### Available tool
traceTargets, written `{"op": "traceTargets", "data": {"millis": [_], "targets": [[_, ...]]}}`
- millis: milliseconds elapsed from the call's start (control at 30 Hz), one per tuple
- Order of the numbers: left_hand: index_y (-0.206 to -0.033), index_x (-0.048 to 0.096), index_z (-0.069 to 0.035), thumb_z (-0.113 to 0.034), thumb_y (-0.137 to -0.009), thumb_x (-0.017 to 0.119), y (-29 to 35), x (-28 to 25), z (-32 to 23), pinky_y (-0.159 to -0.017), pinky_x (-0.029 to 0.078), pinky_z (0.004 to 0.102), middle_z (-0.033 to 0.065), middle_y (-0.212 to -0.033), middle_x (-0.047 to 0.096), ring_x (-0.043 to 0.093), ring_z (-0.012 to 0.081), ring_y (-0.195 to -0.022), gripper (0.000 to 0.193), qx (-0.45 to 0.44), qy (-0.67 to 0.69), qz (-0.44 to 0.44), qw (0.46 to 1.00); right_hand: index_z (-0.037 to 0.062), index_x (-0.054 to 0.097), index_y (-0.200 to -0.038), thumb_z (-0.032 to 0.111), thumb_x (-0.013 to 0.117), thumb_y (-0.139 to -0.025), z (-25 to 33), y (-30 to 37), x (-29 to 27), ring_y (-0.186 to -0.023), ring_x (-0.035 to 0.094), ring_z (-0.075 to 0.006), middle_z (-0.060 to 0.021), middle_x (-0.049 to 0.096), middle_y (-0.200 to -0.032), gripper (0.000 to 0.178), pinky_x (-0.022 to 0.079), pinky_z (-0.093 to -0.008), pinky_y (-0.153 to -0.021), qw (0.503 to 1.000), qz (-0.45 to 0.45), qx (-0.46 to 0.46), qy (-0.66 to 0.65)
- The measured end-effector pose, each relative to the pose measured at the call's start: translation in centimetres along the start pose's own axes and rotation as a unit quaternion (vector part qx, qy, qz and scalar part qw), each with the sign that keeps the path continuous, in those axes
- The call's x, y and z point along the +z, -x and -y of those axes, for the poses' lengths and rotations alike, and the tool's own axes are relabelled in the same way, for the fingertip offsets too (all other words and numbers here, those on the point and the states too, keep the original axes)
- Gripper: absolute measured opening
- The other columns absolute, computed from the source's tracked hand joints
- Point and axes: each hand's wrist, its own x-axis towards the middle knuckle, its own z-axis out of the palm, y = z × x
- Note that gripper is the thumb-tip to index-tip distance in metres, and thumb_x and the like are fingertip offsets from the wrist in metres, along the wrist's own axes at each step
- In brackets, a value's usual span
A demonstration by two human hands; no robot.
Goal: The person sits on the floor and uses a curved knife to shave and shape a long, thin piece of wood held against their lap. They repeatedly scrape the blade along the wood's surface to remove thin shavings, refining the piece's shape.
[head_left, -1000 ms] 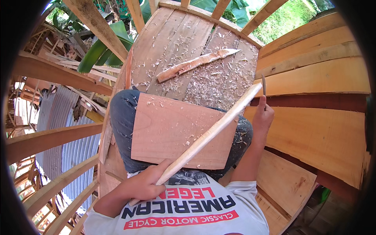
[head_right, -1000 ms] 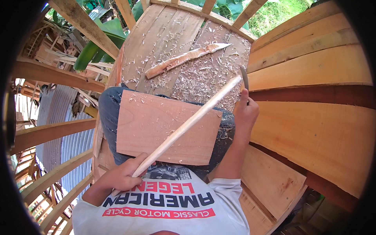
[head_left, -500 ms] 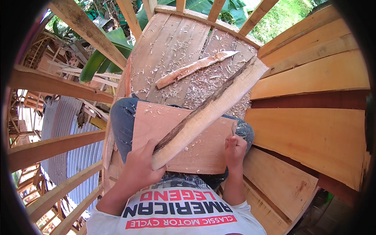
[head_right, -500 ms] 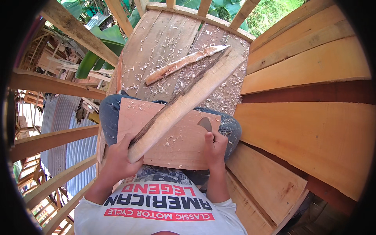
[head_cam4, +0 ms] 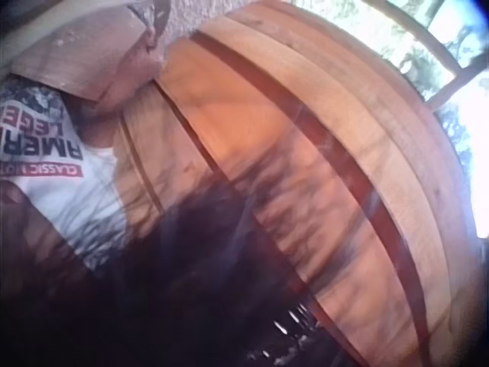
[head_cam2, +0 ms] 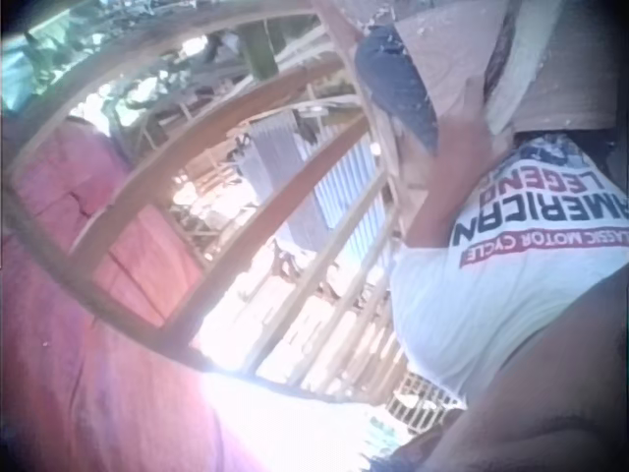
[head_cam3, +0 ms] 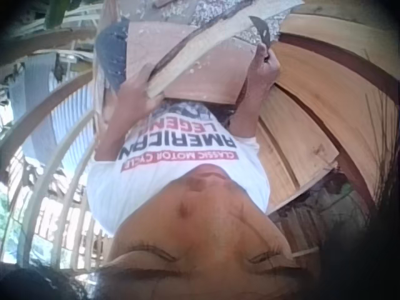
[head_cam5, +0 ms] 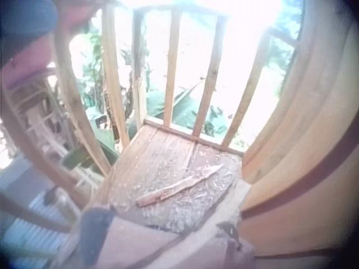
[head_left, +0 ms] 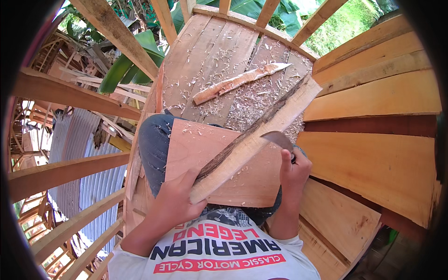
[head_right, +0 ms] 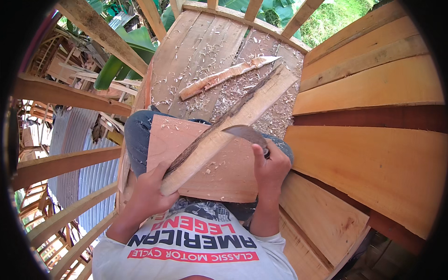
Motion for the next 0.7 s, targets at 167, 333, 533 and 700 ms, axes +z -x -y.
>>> {"op": "traceTargets", "data": {"millis": [167, 333, 533, 700], "targets": [[-0.113, 0.05, -0.002, -0.015, -0.063, 0.072, 1.3, -0.4, 1.7, -0.066, 0.05, 0.0431, 0.0224, -0.081, 0.062, 0.062, 0.0398, -0.077, 0.057, 0.008, -0.014, 0.017, 1.0, 0.0009, 0.034, -0.063, 0.046, 0.048, -0.095, -3.6, -2.7, -3.8, -0.052, 0.029, -0.0119, -0.0001, 0.028, -0.054, 0.057, 0.023, -0.033, -0.047, 0.99, -0.073, 0.122, -0.017], [-0.111, 0.05, -0.003, -0.014, -0.062, 0.07, 1.1, 0.3, 2.4, -0.066, 0.049, 0.0422, 0.0225, -0.081, 0.061, 0.062, 0.0405, -0.077, 0.054, -0.029, -0.017, -0.003, 0.999, -0.0006, 0.045, -0.065, 0.048, 0.056, -0.09, 0.7, 0.3, -3.3, -0.047, 0.036, -0.0188, -0.0121, 0.034, -0.051, 0.056, 0.031, -0.0355, -0.046, 0.993, 0.1, 0.026, -0.056], [-0.116, 0.047, -0.001, -0.014, -0.064, 0.073, 0.6, -0.1, 1.4, -0.068, 0.05, 0.0428, 0.0213, -0.085, 0.061, 0.062, 0.0386, -0.08, 0.059, 0.018, 0.014, 0.025, 0.999, 0.0008, 0.053, -0.067, 0.049, 0.063, -0.082, 2.6, 1.8, -0.9, -0.055, 0.05, -0.0389, -0.0186, 0.047, -0.057, 0.051, 0.039, -0.0396, -0.049, 0.993, 0.113, -0.028, 0.019], [-0.115, 0.047, -0.001, -0.012, -0.065, 0.072, 0.8, -0.4, 1.6, -0.068, 0.05, 0.0424, 0.0208, -0.087, 0.06, 0.062, 0.0381, -0.081, 0.057, 0.026, 0.014, 0.018, 0.999, 0.001, 0.052, -0.066, 0.053, 0.06, -0.083, 2.8, 0.4, -1.2, -0.056, 0.048, -0.0403, -0.019, 0.048, -0.059, 0.055, 0.039, -0.0401, -0.049, 0.995, 0.072, -0.025, 0.059]]}}
